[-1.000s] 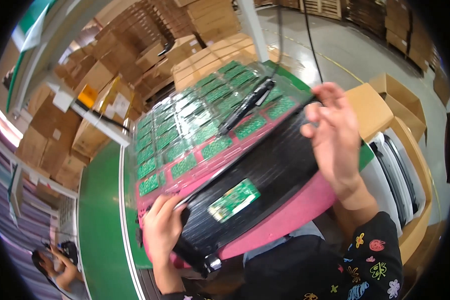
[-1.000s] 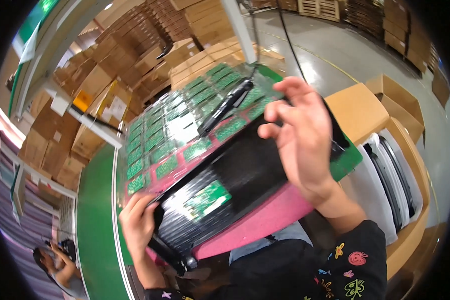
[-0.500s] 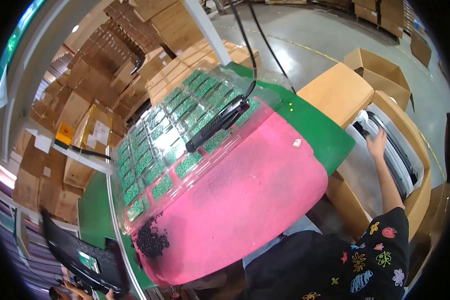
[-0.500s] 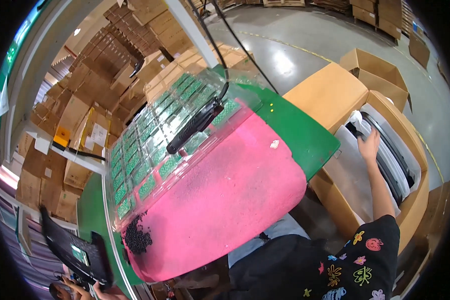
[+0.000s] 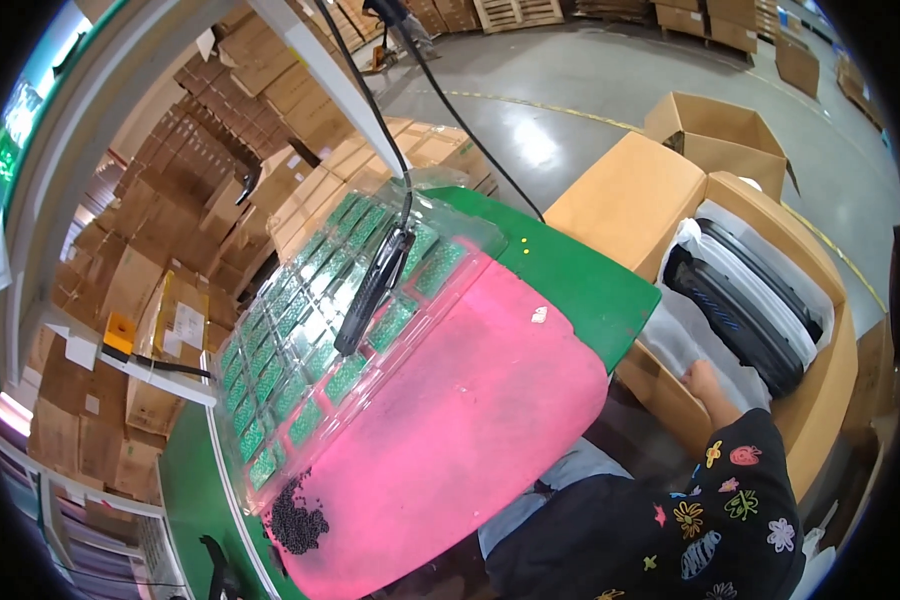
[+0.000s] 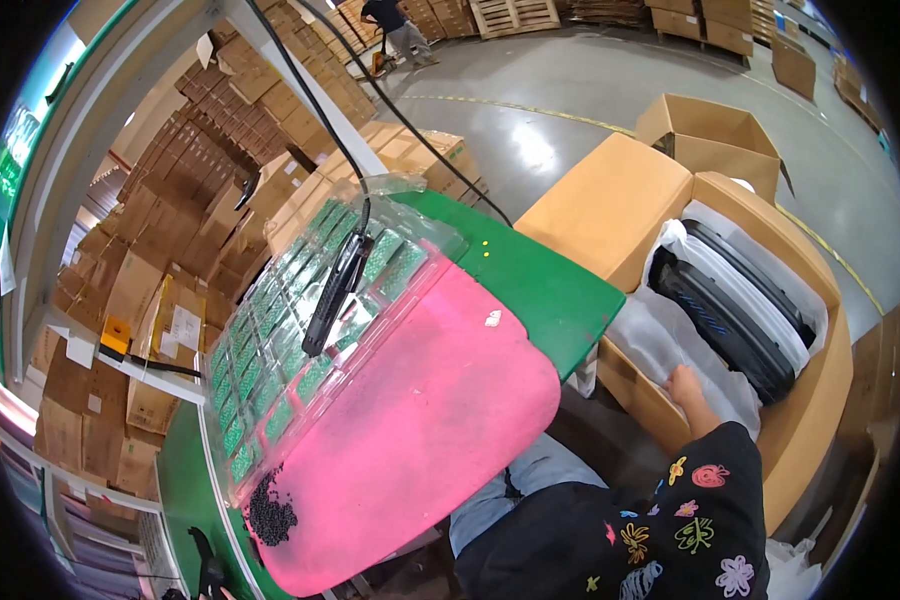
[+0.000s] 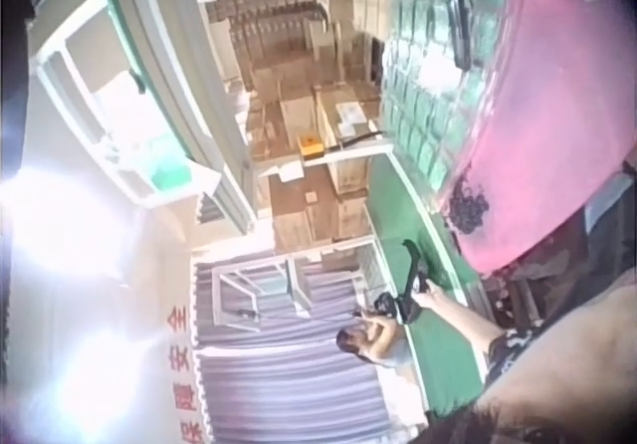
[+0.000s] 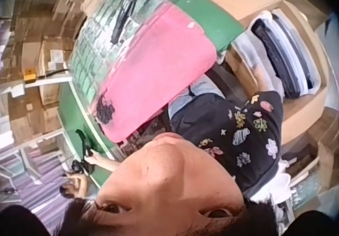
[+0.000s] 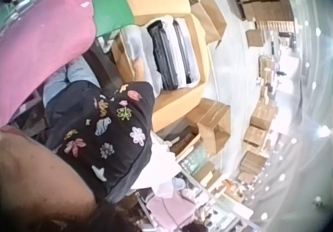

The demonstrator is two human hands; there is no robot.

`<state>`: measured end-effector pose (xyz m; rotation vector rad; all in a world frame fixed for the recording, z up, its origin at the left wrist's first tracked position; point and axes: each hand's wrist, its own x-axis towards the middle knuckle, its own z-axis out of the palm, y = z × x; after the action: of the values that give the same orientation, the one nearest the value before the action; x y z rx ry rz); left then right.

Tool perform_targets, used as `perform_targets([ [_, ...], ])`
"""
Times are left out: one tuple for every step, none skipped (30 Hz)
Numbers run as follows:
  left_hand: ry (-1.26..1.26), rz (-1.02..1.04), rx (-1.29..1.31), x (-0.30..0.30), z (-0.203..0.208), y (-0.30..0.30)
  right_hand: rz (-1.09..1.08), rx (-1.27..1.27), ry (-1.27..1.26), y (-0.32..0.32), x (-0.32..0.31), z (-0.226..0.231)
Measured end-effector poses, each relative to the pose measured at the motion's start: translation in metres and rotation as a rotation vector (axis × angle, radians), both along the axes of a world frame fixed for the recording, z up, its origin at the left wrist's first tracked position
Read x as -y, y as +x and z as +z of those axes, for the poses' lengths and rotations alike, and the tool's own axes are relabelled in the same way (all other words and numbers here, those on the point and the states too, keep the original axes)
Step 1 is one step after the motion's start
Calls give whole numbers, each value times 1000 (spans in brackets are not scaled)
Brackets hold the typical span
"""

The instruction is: Assemble electronic circuit boards into plastic housings for fitness equipment using an electric screwdriver and pack the completed units.

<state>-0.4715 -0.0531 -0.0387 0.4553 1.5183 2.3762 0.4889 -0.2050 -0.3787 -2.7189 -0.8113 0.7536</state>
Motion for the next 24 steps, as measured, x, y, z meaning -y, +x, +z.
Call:
perform_targets([
  [2, -1, 1, 0, 12, 9, -14, 54, 49, -10, -4, 2],
  [-33, 29, -55, -1, 17, 14, -32, 109, 96, -15, -4, 4],
  [-70, 59, -110, -3, 19, 16, -38, 112, 95, -14, -4, 6],
  [-107, 89, -166, -5, 22, 19, -94, 146, 73, -10, -6, 10],
  [-148, 108, -220, -13, 28, 35, -159, 185, 46, -2, -4, 14],
  [-109, 62, -259, -19, 32, 55, -175, 191, 36, 6, 1, 15],
  [-71, 15, -298, -20, 41, 85, -136, 272, 40, 16, 8, 12],
  [-90, -73, -299, -21, 48, 94, -95, 346, 38, 21, 16, 13],
  [-104, -95, -303, -22, 47, 98, -143, 423, 48, 25, 20, 13],
  [-163, -157, -425, -22, 48, 99, -191, 493, 51, 24, 22, 16],
  [-221, -229, -547, -22, 48, 99, -268, 506, 12, 28, 26, 11],
  [-358, -142, -1155, -16, 40, 90, -328, 431, -44, 30, 25, 13],
  [-362, -177, -1166, -16, 47, 119, -356, 312, -88, 33, 27, 7],
  [-306, -260, -847, -16, 61, 167, -373, 189, -137, 37, 34, -9],
  [-254, -335, -521, -18, 69, 203, -354, 102, -175, 34, 43, -35],
  [-283, -320, -566, -21, 67, 217, -324, 14, -208, 33, 51, -54],
  [-293, -319, -575, -20, 66, 224, -321, 4, -218, 27, 47, -58],
  [-312, -298, -638, -10, 65, 217, -256, 40, -217, 6, 30, -25],
  [-343, -291, -713, -9, 64, 220, -201, 63, -233, -3, 27, -9],
  [-339, -295, -730, -14, 64, 228, -215, 61, -242, 8, 34, -8],
  [-340, -309, -731, -18, 64, 232, -267, -74, -259, 31, 37, -5],
  [-368, -307, -769, -18, 65, 234, -301, -205, -266, 48, 31, -1],
  [-393, -303, -803, -20, 65, 235, -295, -196, -261, 54, 29, 2],
  [-364, -331, -782, -25, 67, 237, -313, 194, -152, 57, 30, 9],
])
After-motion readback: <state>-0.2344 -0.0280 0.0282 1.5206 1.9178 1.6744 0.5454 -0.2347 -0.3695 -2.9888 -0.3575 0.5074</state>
